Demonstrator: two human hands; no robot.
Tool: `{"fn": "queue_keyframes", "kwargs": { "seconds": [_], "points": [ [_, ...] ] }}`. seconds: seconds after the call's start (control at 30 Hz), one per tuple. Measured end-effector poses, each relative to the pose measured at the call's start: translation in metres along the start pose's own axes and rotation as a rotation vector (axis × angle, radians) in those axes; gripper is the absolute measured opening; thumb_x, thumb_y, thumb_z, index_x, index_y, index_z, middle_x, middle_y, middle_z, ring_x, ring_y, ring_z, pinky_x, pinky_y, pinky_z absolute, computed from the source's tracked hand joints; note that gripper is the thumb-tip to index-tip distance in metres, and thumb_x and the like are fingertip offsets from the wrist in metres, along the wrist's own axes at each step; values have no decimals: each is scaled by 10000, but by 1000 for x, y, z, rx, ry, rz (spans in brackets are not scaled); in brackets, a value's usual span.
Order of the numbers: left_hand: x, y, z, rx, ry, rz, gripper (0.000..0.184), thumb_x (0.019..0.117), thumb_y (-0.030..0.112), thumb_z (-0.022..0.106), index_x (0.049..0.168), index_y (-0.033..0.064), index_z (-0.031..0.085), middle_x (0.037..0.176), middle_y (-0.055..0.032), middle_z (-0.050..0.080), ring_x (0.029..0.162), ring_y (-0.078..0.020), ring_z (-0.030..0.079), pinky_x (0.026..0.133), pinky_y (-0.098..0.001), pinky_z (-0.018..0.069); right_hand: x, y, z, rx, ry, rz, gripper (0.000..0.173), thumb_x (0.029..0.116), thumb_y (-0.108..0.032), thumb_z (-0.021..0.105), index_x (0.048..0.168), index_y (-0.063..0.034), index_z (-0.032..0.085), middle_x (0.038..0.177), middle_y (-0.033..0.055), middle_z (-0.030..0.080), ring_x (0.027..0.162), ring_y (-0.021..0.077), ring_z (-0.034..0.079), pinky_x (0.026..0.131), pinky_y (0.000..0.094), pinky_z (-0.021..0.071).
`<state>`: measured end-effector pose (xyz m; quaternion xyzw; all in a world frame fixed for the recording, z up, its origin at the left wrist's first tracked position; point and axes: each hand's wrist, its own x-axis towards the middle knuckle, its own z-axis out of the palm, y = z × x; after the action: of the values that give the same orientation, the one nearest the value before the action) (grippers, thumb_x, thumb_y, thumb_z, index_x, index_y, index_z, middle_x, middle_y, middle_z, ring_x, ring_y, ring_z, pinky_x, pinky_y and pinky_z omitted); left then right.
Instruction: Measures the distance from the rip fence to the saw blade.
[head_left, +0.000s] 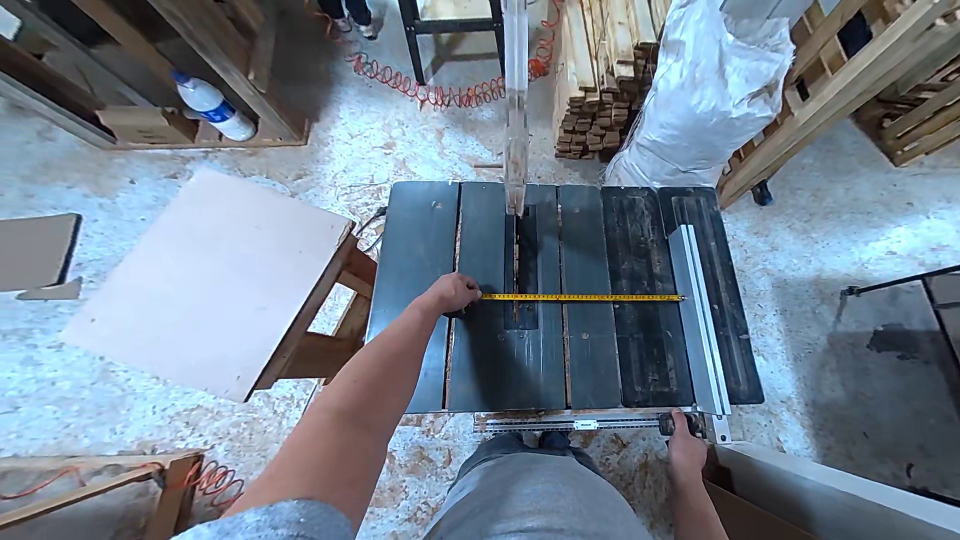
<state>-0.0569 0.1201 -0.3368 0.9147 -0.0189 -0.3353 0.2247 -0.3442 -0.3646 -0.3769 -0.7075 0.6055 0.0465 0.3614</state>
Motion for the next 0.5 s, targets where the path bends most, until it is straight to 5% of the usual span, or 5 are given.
{"fn": "queue_keyframes", "kwargs": {
  "seconds": [0.17,0.5],
  "points": [
    [2,-1,0,11,-12,4,313,1068,329,546,1118,91,744,1057,-167,733,1060,-345,685,976,-619,494,1,4,-4,11,-34,-26,784,912,-637,677,1283,51,615,1173,263,664,1134,368,630,968,571,481],
    [-4,2,-1,-26,-2,1,306,1069,311,547,1115,78,742,1054,-174,731,1050,-354,684,977,-630,489,-5,1,-2,36,-14,-44,743,924,-601,686,1279,50,624,1161,270,665,1120,373,630,958,573,478]
  ]
}}
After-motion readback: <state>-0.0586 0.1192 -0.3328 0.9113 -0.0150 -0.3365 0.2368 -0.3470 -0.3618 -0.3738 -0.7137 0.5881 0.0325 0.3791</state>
